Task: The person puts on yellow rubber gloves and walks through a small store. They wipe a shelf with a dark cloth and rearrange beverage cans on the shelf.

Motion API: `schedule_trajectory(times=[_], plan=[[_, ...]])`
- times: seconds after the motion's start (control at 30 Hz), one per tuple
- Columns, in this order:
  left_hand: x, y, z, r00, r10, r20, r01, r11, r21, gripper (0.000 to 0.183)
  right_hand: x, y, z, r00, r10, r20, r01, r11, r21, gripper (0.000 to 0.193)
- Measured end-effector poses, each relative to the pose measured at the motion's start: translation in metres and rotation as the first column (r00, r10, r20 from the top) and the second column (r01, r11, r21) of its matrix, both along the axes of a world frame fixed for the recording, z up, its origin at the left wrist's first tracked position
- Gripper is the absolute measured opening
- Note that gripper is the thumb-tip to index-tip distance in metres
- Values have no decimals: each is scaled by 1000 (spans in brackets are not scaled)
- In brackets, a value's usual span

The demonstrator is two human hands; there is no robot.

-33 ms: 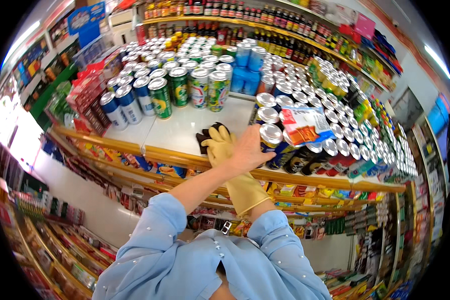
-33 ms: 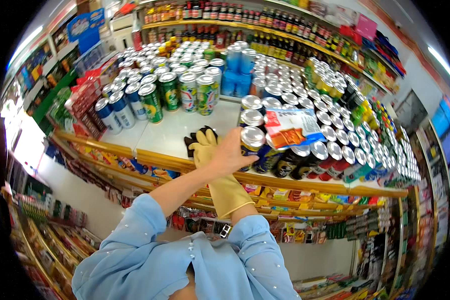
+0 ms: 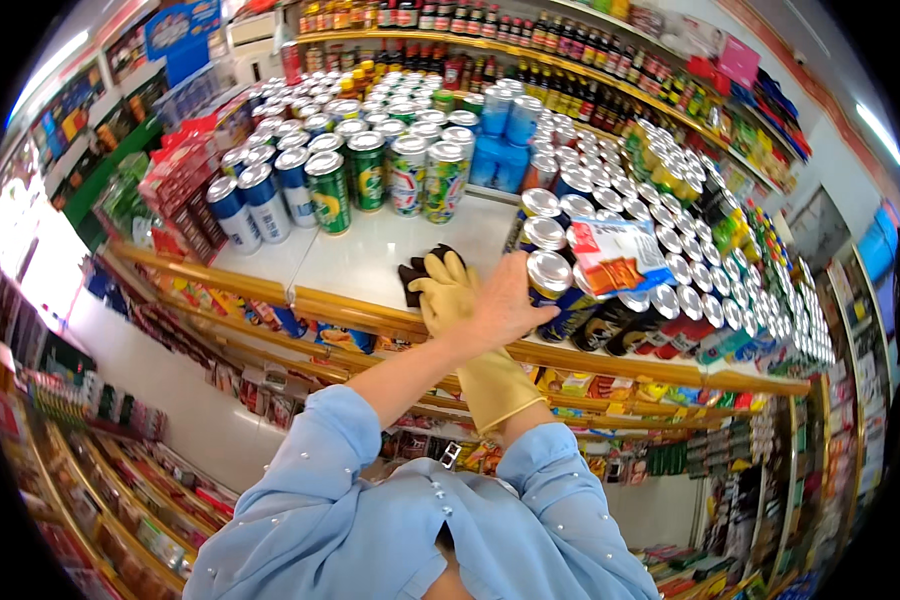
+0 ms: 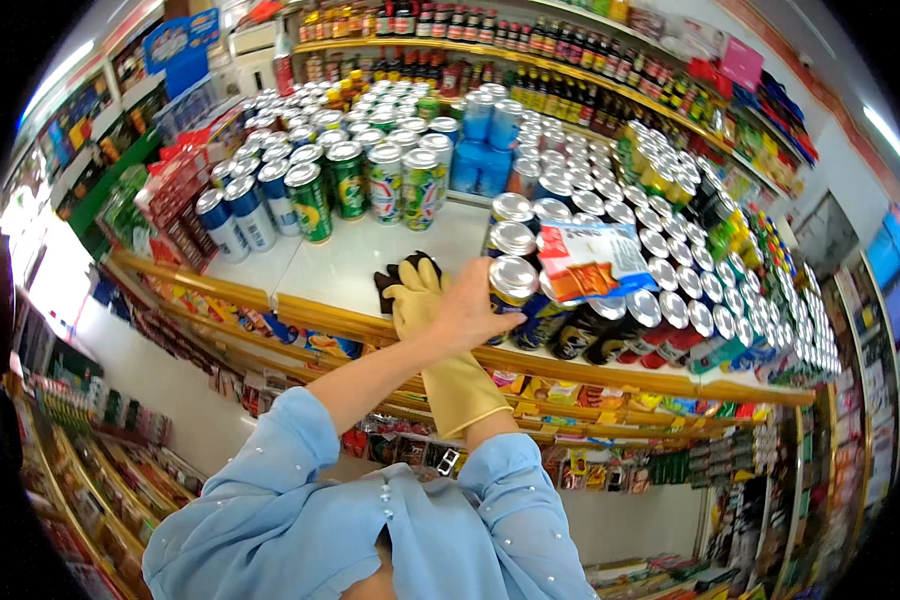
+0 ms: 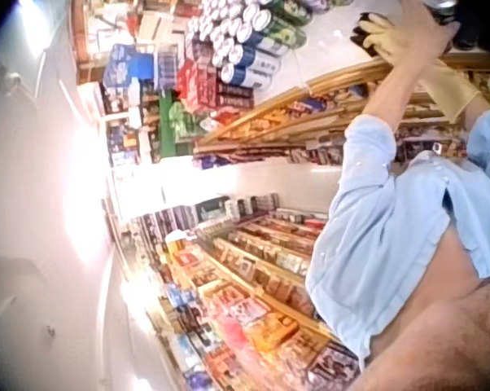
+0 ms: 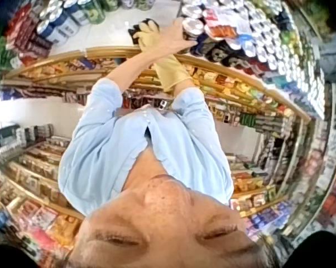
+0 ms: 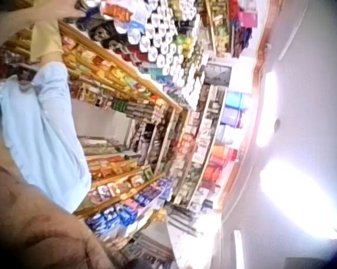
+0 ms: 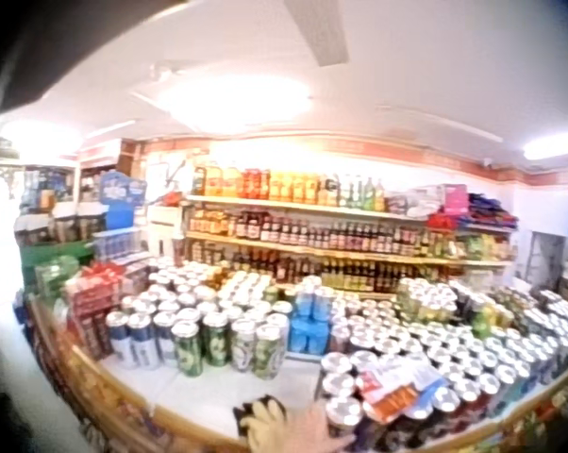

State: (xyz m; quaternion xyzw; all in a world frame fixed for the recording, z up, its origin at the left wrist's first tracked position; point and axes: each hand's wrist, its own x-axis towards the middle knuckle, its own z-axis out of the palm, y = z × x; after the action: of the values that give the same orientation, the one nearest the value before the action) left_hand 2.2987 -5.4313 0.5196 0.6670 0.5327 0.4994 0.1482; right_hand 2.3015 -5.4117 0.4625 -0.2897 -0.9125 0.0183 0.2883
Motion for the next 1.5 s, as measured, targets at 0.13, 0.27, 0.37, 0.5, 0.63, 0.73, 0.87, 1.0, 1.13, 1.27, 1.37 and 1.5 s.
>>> schedule_trajectory(times=[0.13,0.27,0.37,0.5,0.63,0.73,0.87,1.0,1.13,1.27,1.37,1.5], plan=[[4,-1,-12,986,113,121,-121,991,59,72,-9,-17,23,997,75,-21,-75,997,-2,18],[6,-2,-9,983,119,137,-118,993,-18,70,-11,-15,20,990,106,-89,-102,993,51,13],[3,0,-12,981,117,152,-118,993,-3,70,-13,-16,20,990,110,-90,-105,993,53,13],[-1,-1,-9,971,110,212,-123,991,48,69,-15,-13,18,986,121,-114,-111,989,97,14],[-14,-6,7,962,122,245,-154,981,118,67,-21,-13,16,993,106,-48,-105,994,31,16],[-19,-8,21,959,117,258,-168,968,185,66,-20,-7,13,990,129,-55,-125,990,71,18],[-27,-6,23,956,136,261,-194,959,209,71,-19,-6,13,986,165,-28,-162,984,78,20],[-43,-10,31,956,155,250,-228,926,300,72,-18,7,-15,994,106,6,-105,981,164,20],[-70,-18,45,942,182,281,-279,890,360,70,-19,1,-6,997,70,14,-71,990,125,24],[-100,-27,50,928,240,284,-322,902,288,69,-18,1,-2,997,71,-42,-68,995,69,29],[-123,-36,45,921,292,258,-355,902,247,66,-18,-6,3,992,102,-80,-104,994,-32,32],[-137,-41,38,921,330,207,-370,907,200,71,-16,-8,7,987,113,-118,-99,988,119,29]])
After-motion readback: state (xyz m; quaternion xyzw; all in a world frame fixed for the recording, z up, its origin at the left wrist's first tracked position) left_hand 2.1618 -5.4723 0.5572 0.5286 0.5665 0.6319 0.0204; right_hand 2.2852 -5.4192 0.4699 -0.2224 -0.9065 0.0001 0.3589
